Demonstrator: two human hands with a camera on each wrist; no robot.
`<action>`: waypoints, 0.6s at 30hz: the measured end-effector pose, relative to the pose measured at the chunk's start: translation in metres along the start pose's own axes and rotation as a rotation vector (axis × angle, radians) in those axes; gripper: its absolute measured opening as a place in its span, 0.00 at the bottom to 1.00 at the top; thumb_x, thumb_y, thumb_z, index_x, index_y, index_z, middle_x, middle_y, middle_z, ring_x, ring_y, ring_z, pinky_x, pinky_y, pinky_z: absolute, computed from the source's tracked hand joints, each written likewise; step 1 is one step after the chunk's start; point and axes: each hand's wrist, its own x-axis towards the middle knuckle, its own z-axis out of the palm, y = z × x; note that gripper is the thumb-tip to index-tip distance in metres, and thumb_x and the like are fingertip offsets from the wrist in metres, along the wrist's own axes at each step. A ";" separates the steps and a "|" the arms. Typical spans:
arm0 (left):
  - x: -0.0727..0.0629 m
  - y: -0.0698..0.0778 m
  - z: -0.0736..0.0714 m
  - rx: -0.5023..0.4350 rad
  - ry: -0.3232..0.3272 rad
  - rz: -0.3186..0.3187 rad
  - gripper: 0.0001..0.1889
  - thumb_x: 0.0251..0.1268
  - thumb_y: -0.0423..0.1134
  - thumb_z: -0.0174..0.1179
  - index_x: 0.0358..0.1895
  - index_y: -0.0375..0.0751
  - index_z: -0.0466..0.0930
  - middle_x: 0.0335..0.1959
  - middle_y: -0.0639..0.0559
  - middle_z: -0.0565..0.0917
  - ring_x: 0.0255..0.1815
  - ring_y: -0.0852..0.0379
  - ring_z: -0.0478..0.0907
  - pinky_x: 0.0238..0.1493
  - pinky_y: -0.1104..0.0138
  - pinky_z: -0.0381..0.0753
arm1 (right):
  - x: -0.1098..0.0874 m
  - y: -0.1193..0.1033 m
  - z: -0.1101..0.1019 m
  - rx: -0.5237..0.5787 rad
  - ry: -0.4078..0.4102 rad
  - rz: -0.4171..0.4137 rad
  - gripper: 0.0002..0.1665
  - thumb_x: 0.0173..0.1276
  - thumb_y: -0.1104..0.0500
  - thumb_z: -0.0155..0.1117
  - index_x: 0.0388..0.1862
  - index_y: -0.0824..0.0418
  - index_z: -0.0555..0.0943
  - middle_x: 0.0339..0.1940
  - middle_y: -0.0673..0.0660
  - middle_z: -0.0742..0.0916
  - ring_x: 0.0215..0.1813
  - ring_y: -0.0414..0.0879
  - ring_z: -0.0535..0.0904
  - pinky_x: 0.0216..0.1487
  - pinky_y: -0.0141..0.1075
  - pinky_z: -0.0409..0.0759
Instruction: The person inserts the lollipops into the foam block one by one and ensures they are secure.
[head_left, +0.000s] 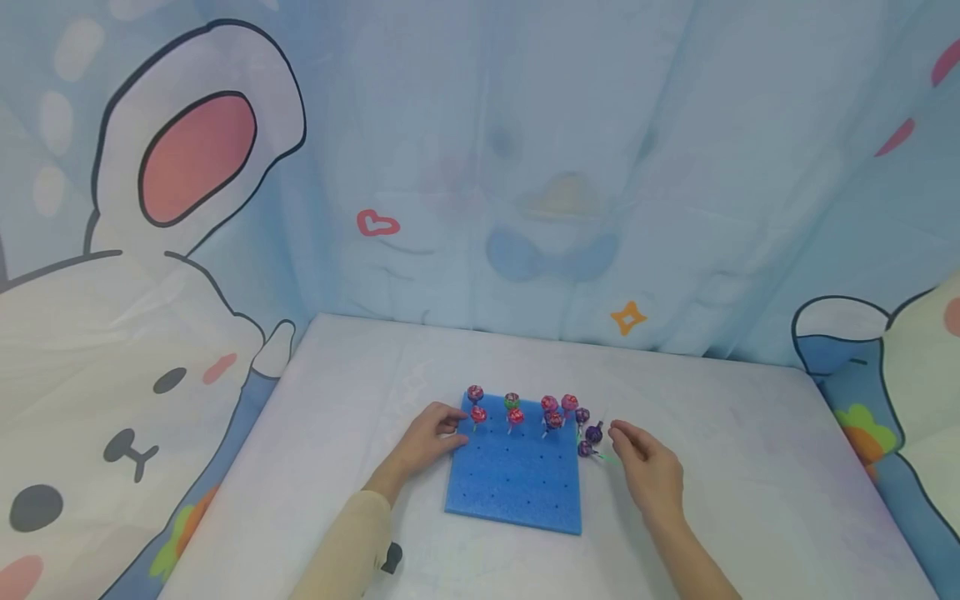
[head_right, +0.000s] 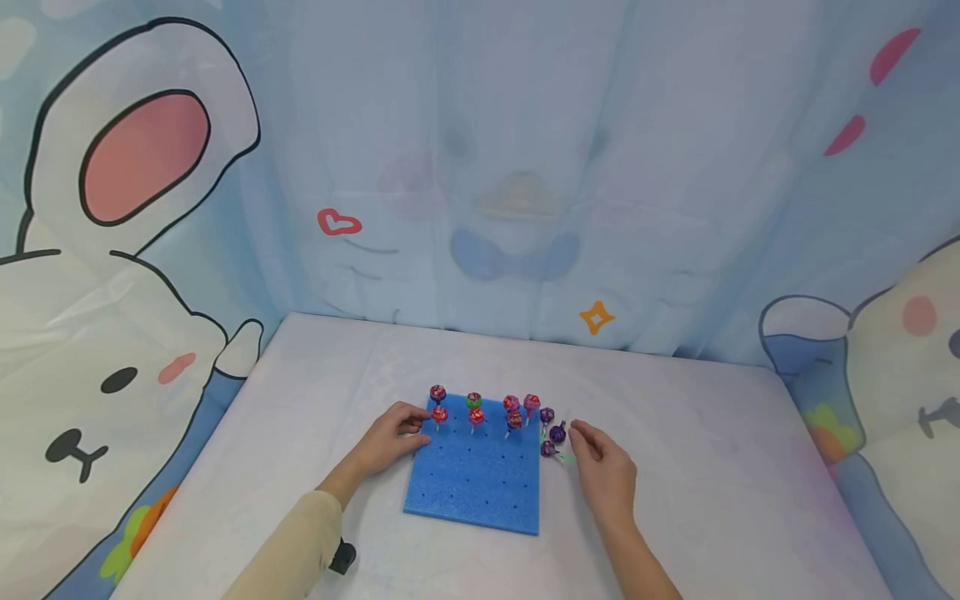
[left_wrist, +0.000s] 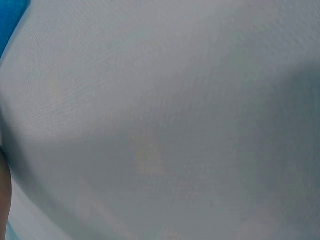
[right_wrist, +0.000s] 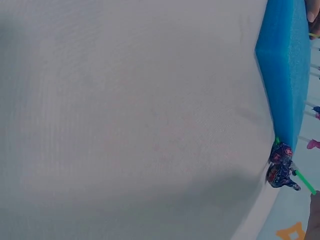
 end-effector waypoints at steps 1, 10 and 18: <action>0.000 0.000 0.000 -0.002 0.000 0.001 0.20 0.66 0.41 0.64 0.58 0.40 0.76 0.53 0.48 0.75 0.55 0.53 0.77 0.59 0.64 0.78 | 0.001 0.001 0.000 -0.006 -0.006 0.005 0.30 0.75 0.40 0.51 0.63 0.61 0.77 0.60 0.62 0.82 0.59 0.54 0.80 0.53 0.31 0.78; 0.003 -0.002 -0.001 -0.005 0.003 0.013 0.20 0.66 0.40 0.65 0.58 0.39 0.76 0.53 0.48 0.76 0.55 0.53 0.77 0.59 0.64 0.78 | 0.003 0.002 -0.001 -0.056 -0.020 0.004 0.27 0.76 0.45 0.53 0.63 0.62 0.77 0.60 0.63 0.82 0.61 0.55 0.78 0.59 0.44 0.77; 0.001 -0.003 0.000 0.001 -0.002 0.010 0.20 0.66 0.40 0.64 0.58 0.39 0.76 0.53 0.48 0.75 0.54 0.53 0.77 0.59 0.65 0.78 | 0.005 -0.007 -0.001 -0.079 -0.044 -0.066 0.25 0.76 0.47 0.54 0.62 0.62 0.78 0.59 0.62 0.82 0.62 0.56 0.77 0.60 0.47 0.78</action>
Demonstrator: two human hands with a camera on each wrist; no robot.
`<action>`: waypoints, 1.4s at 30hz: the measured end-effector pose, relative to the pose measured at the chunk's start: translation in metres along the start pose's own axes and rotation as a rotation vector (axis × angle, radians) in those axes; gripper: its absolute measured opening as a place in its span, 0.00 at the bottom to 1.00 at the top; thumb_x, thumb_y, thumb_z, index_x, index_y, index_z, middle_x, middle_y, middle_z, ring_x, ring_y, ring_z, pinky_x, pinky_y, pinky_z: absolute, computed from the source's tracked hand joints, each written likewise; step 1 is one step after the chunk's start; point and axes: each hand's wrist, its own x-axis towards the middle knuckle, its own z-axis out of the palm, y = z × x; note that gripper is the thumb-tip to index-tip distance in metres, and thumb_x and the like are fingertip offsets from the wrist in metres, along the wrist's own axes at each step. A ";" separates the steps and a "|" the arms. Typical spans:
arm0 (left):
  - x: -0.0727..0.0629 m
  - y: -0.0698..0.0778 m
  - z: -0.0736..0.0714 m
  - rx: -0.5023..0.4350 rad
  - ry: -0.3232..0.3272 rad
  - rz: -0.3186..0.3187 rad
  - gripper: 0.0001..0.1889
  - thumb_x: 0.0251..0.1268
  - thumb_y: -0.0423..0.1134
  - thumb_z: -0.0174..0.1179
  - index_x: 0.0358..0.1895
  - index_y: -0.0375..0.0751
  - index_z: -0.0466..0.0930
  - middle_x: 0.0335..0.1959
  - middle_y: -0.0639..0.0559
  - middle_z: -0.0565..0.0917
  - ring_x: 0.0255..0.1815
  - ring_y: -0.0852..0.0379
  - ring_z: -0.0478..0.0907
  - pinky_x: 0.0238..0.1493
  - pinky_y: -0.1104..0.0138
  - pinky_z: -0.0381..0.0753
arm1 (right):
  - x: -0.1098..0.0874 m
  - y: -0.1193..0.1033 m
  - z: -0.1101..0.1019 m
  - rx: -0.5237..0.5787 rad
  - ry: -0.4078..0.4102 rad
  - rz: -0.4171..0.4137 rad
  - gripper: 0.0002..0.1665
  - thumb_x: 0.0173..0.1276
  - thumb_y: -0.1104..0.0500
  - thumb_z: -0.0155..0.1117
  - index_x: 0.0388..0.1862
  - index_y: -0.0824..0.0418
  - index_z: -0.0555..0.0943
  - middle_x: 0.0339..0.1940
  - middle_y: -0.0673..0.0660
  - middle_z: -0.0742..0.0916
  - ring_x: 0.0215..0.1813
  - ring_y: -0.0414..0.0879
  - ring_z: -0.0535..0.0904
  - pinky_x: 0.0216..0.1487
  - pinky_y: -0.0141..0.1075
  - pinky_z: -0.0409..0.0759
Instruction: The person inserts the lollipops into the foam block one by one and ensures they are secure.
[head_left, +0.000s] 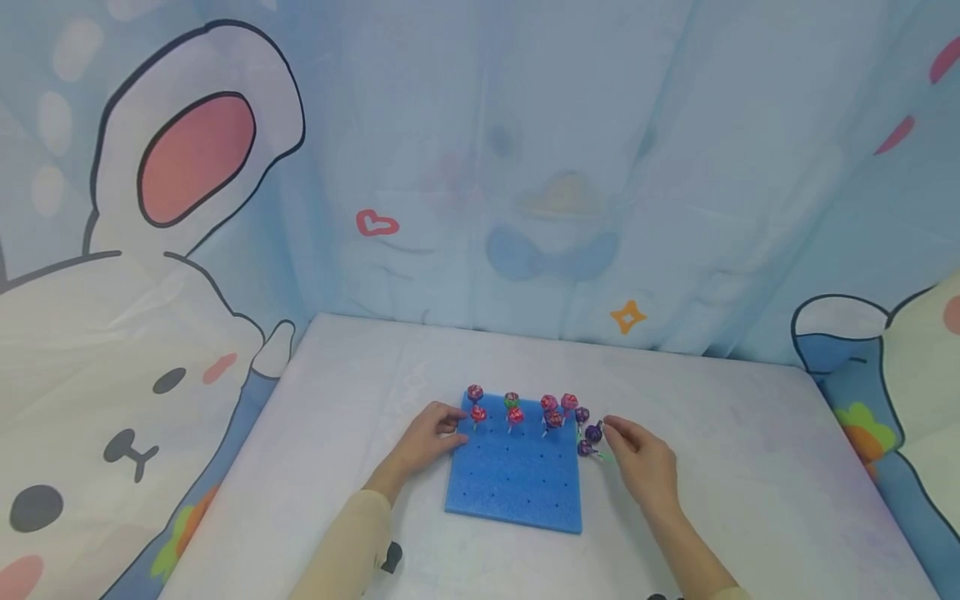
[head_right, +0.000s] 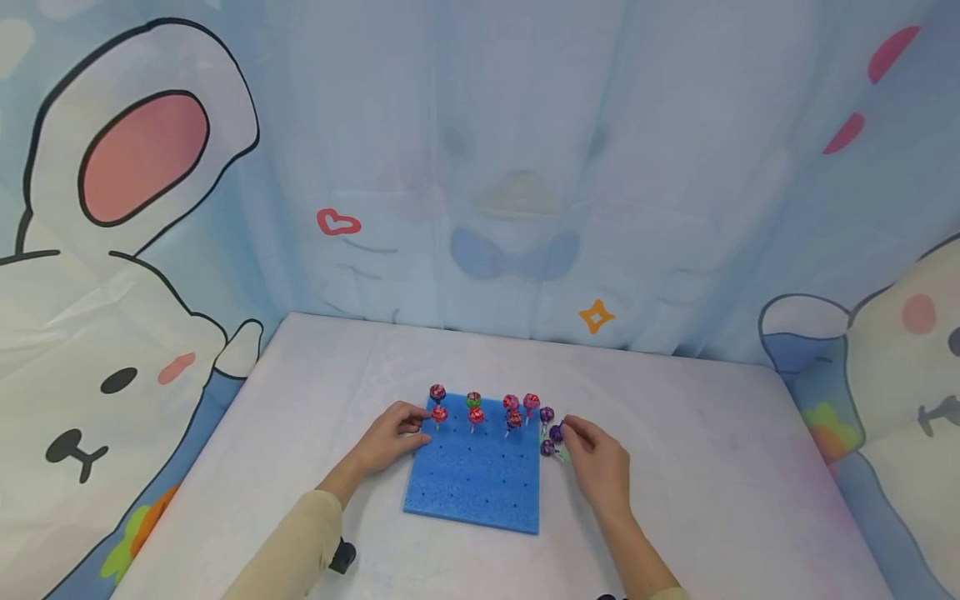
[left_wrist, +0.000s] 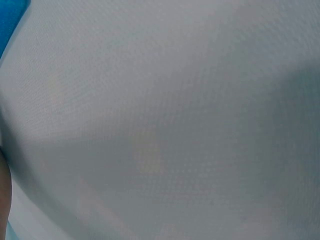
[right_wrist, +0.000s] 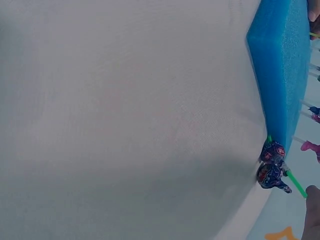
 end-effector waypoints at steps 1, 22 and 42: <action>0.000 0.000 0.000 0.000 0.000 0.000 0.20 0.66 0.40 0.64 0.58 0.39 0.76 0.53 0.48 0.75 0.55 0.53 0.77 0.59 0.65 0.78 | 0.000 -0.001 0.001 0.000 -0.011 -0.002 0.26 0.76 0.46 0.54 0.62 0.62 0.78 0.59 0.62 0.82 0.62 0.57 0.77 0.60 0.47 0.78; 0.002 -0.004 0.001 -0.003 0.008 0.027 0.19 0.65 0.38 0.65 0.57 0.37 0.77 0.52 0.47 0.75 0.54 0.51 0.78 0.58 0.66 0.79 | 0.003 0.009 0.020 -0.172 -0.125 -0.073 0.17 0.70 0.60 0.63 0.53 0.70 0.81 0.49 0.68 0.85 0.55 0.63 0.79 0.51 0.50 0.83; -0.001 0.000 0.002 0.023 0.025 0.073 0.19 0.66 0.38 0.64 0.57 0.34 0.76 0.51 0.46 0.75 0.53 0.51 0.78 0.57 0.66 0.80 | 0.003 0.017 0.035 -0.393 -0.104 -0.236 0.15 0.64 0.64 0.68 0.47 0.73 0.82 0.40 0.67 0.87 0.46 0.61 0.84 0.48 0.52 0.83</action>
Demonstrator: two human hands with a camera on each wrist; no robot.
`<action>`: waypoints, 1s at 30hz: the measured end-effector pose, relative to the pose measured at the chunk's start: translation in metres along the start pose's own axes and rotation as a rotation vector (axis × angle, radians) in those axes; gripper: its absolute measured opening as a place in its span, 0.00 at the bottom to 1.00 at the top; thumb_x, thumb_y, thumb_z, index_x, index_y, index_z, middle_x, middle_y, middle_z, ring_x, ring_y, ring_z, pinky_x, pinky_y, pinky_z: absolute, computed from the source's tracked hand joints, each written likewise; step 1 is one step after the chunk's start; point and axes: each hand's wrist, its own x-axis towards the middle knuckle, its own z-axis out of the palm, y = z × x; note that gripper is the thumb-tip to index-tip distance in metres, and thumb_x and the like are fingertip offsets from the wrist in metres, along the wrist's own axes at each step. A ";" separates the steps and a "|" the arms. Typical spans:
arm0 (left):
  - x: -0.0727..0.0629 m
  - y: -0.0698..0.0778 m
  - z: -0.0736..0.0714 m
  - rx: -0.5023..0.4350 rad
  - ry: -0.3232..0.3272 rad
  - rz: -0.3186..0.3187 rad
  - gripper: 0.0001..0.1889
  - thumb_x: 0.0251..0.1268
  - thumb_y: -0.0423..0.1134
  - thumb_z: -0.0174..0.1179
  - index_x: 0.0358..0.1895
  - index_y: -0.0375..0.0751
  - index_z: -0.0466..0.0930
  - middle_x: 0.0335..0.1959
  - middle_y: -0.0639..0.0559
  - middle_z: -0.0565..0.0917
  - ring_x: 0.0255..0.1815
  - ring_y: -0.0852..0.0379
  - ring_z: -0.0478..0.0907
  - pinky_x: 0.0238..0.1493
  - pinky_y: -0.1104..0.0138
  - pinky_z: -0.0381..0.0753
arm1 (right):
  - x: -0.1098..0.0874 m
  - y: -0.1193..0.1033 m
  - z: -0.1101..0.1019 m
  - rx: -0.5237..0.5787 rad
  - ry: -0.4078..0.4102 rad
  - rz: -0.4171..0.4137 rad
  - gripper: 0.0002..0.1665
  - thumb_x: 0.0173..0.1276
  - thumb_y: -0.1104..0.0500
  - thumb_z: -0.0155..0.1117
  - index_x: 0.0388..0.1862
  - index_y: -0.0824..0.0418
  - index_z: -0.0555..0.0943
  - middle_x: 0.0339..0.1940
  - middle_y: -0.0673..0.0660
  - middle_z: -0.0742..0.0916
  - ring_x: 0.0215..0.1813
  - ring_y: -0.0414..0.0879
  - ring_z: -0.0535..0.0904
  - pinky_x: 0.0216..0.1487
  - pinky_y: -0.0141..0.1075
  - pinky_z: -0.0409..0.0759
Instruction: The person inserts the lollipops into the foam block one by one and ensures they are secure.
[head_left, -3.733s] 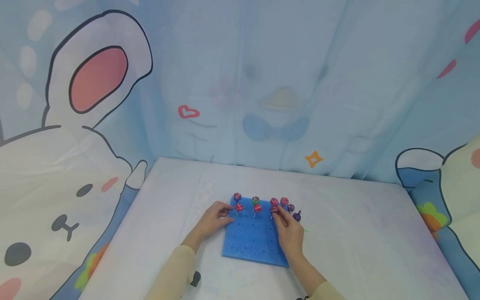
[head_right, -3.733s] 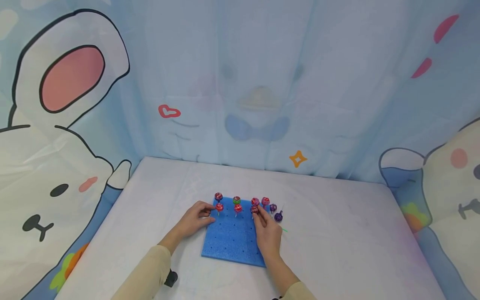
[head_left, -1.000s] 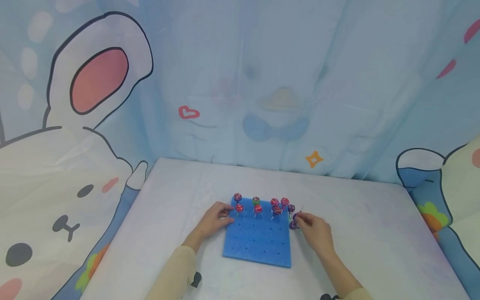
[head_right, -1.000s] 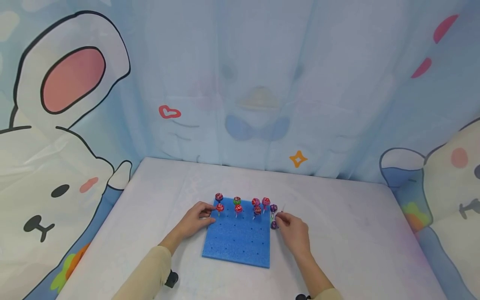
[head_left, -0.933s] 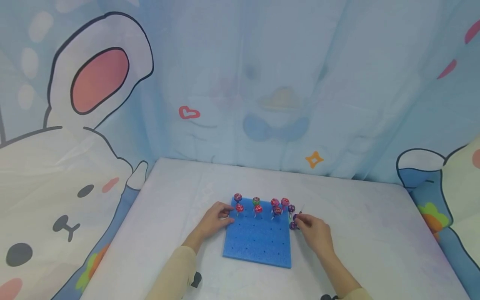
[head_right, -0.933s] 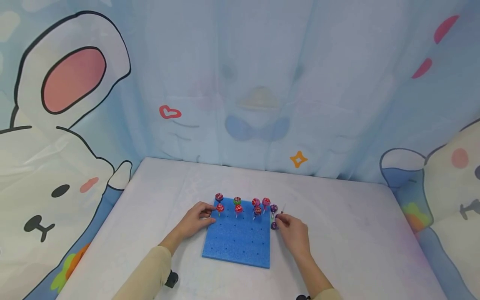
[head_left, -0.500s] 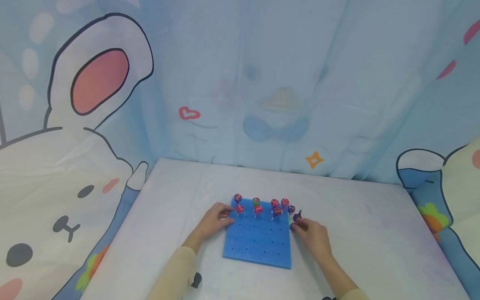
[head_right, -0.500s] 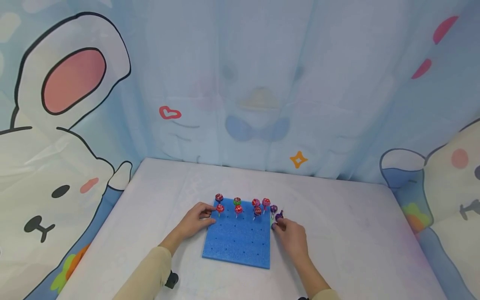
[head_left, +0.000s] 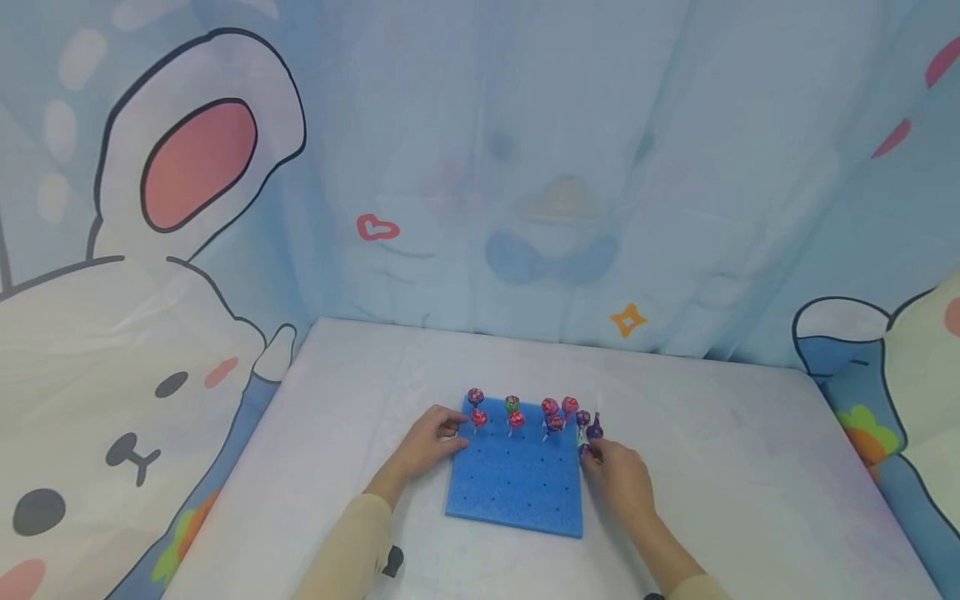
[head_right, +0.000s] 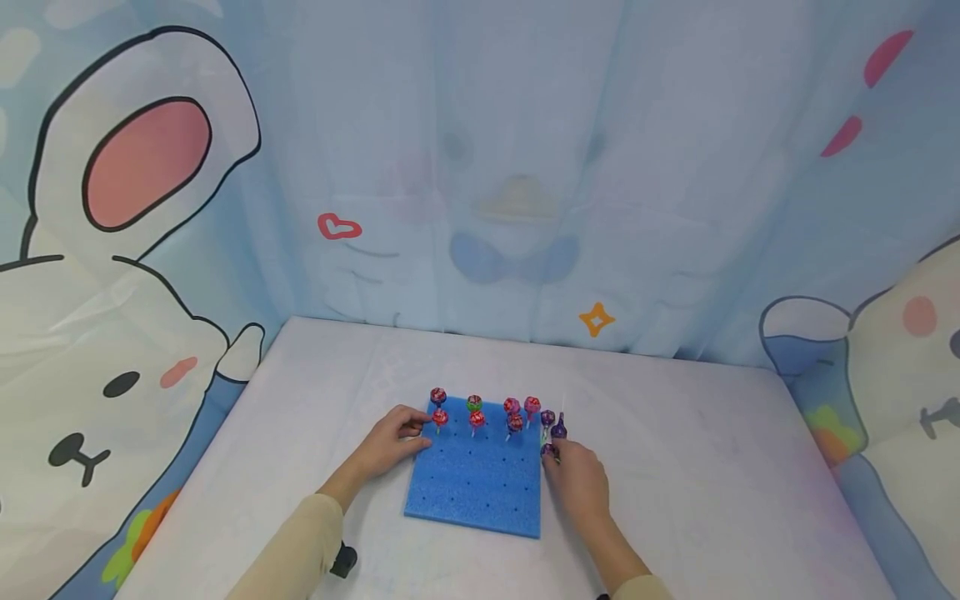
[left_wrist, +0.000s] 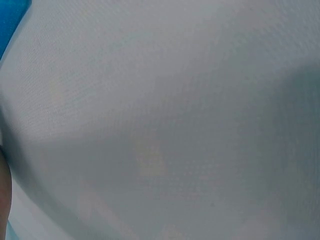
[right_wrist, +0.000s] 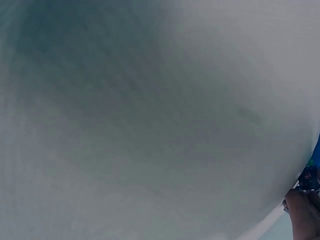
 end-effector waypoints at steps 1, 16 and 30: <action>0.000 0.000 0.000 0.002 0.002 0.007 0.19 0.66 0.38 0.64 0.56 0.33 0.76 0.51 0.45 0.75 0.53 0.51 0.78 0.56 0.65 0.80 | 0.000 0.000 0.001 -0.017 0.005 -0.009 0.15 0.64 0.64 0.68 0.47 0.73 0.82 0.39 0.67 0.87 0.44 0.61 0.84 0.46 0.51 0.84; 0.001 0.002 -0.001 -0.032 -0.023 -0.082 0.19 0.65 0.38 0.65 0.57 0.38 0.77 0.53 0.47 0.75 0.55 0.52 0.77 0.59 0.64 0.78 | 0.000 -0.005 0.003 -0.180 0.035 -0.090 0.10 0.62 0.64 0.70 0.38 0.70 0.82 0.30 0.61 0.86 0.32 0.55 0.84 0.30 0.45 0.84; 0.001 0.001 -0.001 -0.026 -0.023 -0.081 0.19 0.66 0.39 0.64 0.58 0.40 0.76 0.53 0.48 0.75 0.55 0.53 0.77 0.59 0.64 0.78 | -0.001 -0.001 0.008 -0.206 0.112 -0.178 0.18 0.59 0.67 0.72 0.48 0.70 0.82 0.35 0.64 0.87 0.34 0.57 0.85 0.30 0.47 0.85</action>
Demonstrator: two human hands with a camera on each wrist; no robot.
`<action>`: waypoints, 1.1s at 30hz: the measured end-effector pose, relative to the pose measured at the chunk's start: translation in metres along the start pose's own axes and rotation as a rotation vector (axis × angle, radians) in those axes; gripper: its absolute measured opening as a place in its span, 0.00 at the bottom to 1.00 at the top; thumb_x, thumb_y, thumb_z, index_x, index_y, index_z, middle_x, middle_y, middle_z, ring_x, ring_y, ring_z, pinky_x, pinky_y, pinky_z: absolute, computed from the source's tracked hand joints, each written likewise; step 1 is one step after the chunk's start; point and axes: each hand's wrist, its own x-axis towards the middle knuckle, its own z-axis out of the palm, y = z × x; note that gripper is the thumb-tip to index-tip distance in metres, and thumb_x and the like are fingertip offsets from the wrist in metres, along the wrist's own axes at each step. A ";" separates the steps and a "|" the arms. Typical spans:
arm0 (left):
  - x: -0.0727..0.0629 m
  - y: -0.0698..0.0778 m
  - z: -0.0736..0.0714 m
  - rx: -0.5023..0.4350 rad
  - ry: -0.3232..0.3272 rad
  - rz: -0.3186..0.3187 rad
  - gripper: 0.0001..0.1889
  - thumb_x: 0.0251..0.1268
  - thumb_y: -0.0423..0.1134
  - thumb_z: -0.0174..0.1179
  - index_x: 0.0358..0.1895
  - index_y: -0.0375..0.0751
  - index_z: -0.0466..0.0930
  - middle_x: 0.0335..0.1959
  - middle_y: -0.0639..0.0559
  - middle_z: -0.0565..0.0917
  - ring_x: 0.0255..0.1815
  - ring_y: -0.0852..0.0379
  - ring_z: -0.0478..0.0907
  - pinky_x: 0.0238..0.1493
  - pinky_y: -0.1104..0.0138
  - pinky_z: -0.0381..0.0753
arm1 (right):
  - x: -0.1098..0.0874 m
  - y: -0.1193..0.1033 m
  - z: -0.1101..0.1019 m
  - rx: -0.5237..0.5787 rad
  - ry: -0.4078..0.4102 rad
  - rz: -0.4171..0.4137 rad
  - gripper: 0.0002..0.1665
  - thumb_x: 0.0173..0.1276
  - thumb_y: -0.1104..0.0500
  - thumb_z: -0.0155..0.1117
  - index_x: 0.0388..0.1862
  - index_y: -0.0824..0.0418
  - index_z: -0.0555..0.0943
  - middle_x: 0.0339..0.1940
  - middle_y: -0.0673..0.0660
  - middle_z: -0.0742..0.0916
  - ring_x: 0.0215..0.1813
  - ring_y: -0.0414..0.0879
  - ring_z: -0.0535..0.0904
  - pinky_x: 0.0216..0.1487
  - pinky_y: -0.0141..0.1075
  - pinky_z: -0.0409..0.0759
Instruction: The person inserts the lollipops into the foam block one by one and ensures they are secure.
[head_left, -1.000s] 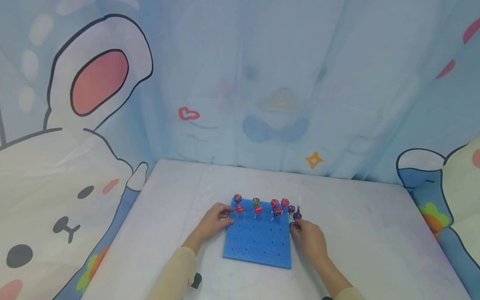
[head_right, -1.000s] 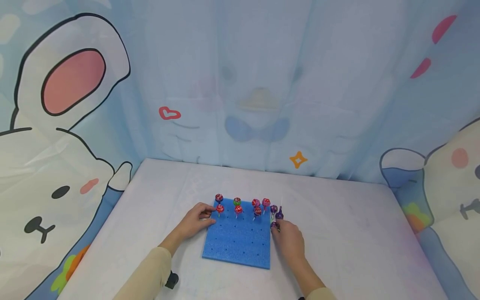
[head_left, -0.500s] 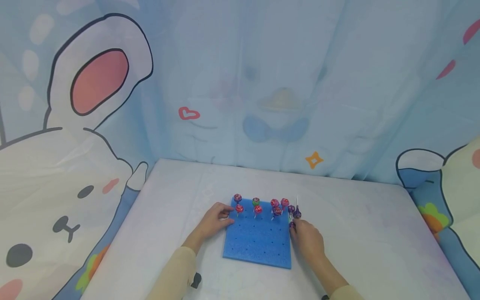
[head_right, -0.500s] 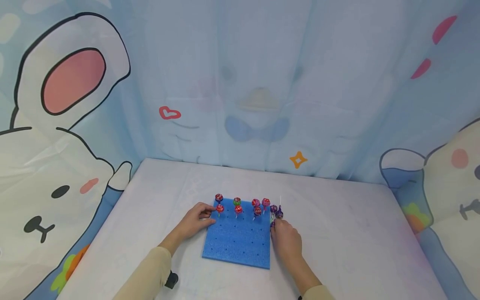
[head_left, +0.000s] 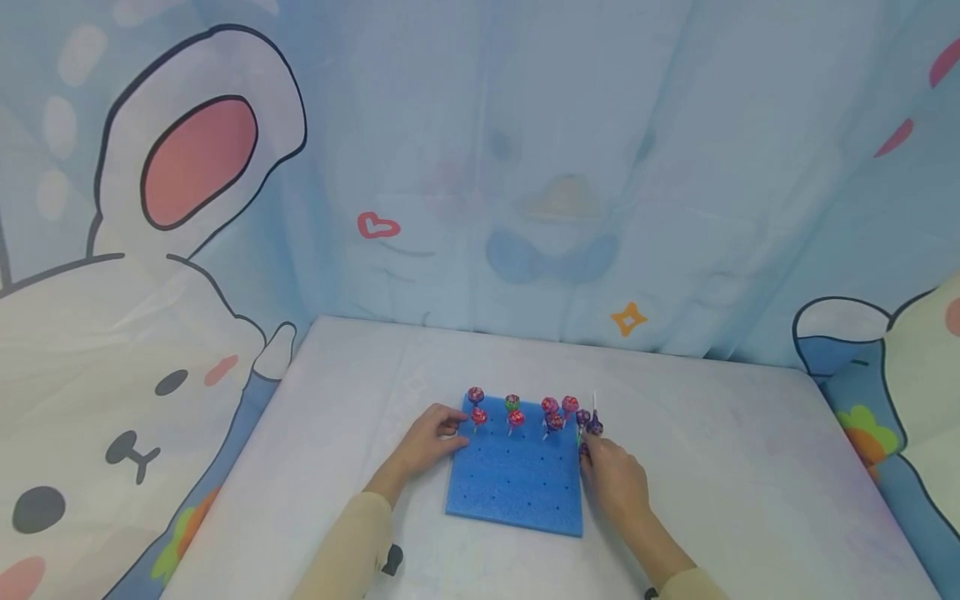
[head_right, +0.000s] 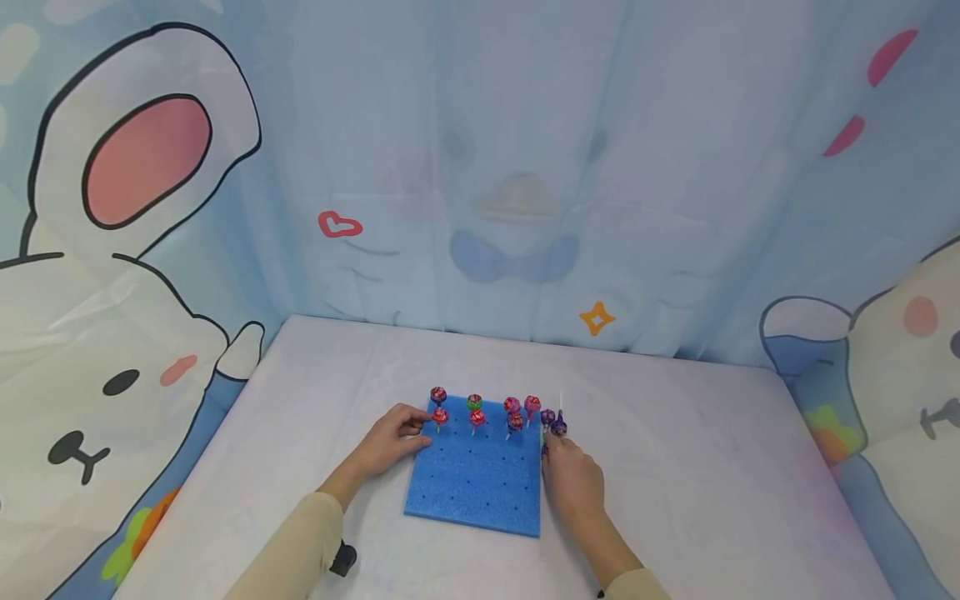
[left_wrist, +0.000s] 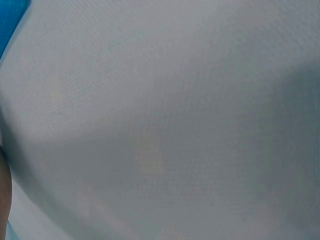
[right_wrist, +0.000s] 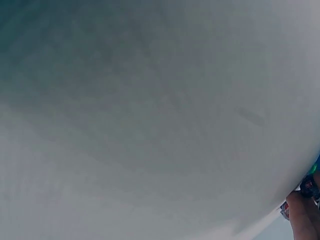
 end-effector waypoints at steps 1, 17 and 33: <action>0.000 0.000 0.000 0.002 0.000 -0.001 0.19 0.66 0.39 0.64 0.58 0.40 0.76 0.53 0.48 0.75 0.55 0.53 0.77 0.60 0.64 0.78 | 0.000 0.000 0.000 0.004 0.000 0.004 0.18 0.59 0.67 0.71 0.48 0.69 0.82 0.36 0.64 0.87 0.35 0.58 0.85 0.31 0.47 0.85; 0.002 0.000 0.000 0.006 -0.001 0.004 0.19 0.66 0.40 0.64 0.58 0.40 0.76 0.53 0.49 0.75 0.55 0.53 0.77 0.60 0.63 0.78 | -0.003 0.002 -0.015 0.262 0.067 0.118 0.13 0.63 0.67 0.68 0.46 0.69 0.79 0.39 0.66 0.87 0.42 0.59 0.86 0.43 0.48 0.85; 0.001 0.000 0.000 -0.001 -0.003 -0.012 0.19 0.66 0.39 0.64 0.58 0.40 0.76 0.52 0.48 0.75 0.56 0.52 0.77 0.60 0.63 0.78 | -0.013 -0.033 -0.035 0.654 0.109 0.144 0.15 0.62 0.64 0.71 0.49 0.62 0.83 0.44 0.59 0.88 0.43 0.49 0.87 0.40 0.22 0.81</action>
